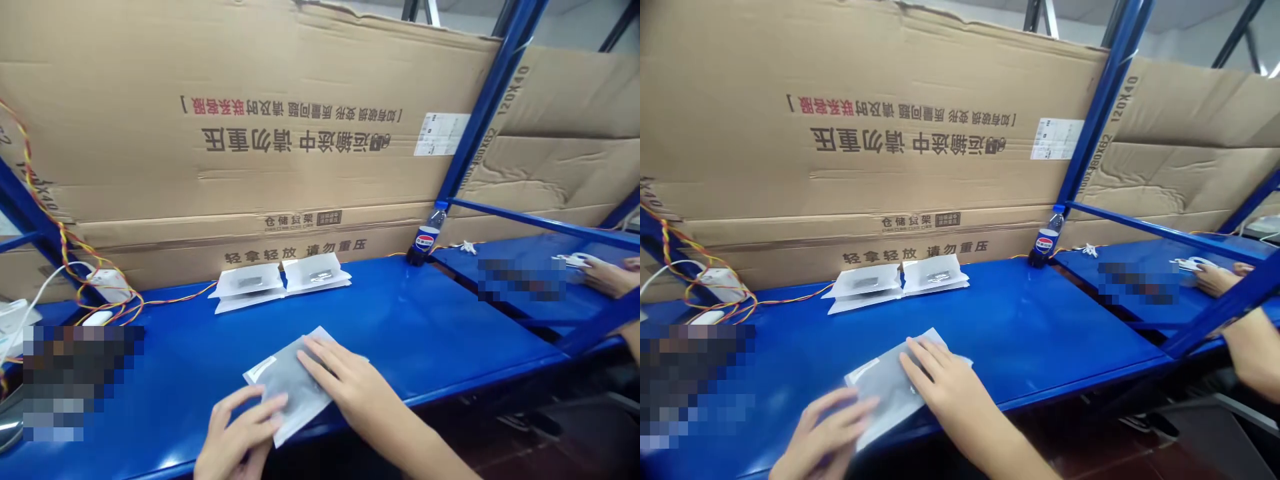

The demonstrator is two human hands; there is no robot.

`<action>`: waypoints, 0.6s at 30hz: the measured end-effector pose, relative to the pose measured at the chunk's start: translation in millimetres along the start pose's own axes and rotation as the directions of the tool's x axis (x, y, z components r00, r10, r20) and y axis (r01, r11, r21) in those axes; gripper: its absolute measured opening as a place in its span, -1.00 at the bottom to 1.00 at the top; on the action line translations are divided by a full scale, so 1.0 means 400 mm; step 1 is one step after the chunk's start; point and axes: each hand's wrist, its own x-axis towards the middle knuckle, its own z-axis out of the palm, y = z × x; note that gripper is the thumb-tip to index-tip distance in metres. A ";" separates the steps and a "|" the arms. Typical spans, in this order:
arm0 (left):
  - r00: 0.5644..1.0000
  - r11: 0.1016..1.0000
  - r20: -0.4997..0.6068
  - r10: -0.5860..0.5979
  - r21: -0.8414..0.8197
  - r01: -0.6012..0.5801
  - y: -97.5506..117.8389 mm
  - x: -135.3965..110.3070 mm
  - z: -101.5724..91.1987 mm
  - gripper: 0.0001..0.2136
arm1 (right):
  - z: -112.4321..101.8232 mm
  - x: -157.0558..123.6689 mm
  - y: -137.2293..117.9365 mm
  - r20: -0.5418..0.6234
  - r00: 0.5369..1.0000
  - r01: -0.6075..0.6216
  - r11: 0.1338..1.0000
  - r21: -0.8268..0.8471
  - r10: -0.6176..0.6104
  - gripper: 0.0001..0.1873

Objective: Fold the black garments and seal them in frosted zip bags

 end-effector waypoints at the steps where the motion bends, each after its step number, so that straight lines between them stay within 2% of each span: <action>1: 0.999 0.999 0.025 -0.024 0.032 0.023 -0.016 0.004 0.002 -0.79 | 0.006 0.006 0.020 -0.022 1.000 0.000 1.000 0.012 0.001 -0.46; 3: 0.995 0.985 0.039 -0.093 0.149 0.086 -0.050 0.006 0.010 -0.66 | -0.003 0.007 0.090 -0.075 0.995 -0.068 0.997 0.042 0.071 -0.41; 5: 0.990 0.961 0.040 -0.132 0.252 0.118 -0.081 0.003 0.020 -0.56 | -0.035 0.001 0.196 -0.120 0.968 -0.216 0.975 0.053 0.221 -0.28; 8: 0.994 0.943 0.081 -0.079 0.328 0.048 -0.109 -0.008 0.037 -0.67 | -0.073 0.003 0.392 -0.204 0.916 -0.349 0.937 0.024 0.346 -0.25; 10: 0.991 0.931 0.122 -0.048 0.365 0.000 -0.115 -0.014 0.044 -0.75 | -0.061 0.013 0.515 -0.225 0.849 -0.477 0.877 0.059 0.478 -0.31; 12: 0.989 0.921 0.143 -0.037 0.389 -0.022 -0.118 -0.020 0.046 -0.77 | -0.017 0.020 0.604 -0.213 0.814 -0.536 0.840 0.086 0.541 -0.34; 15: 0.984 0.920 0.176 -0.017 0.388 -0.054 -0.125 -0.030 0.044 -0.76 | 0.065 0.011 0.661 -0.135 0.778 -0.597 0.789 0.146 0.613 -0.48; 18: 0.982 0.911 0.188 -0.016 0.408 -0.063 -0.133 -0.036 0.046 -0.75 | 0.110 -0.013 0.654 -0.041 0.740 -0.646 0.727 0.232 0.671 -0.54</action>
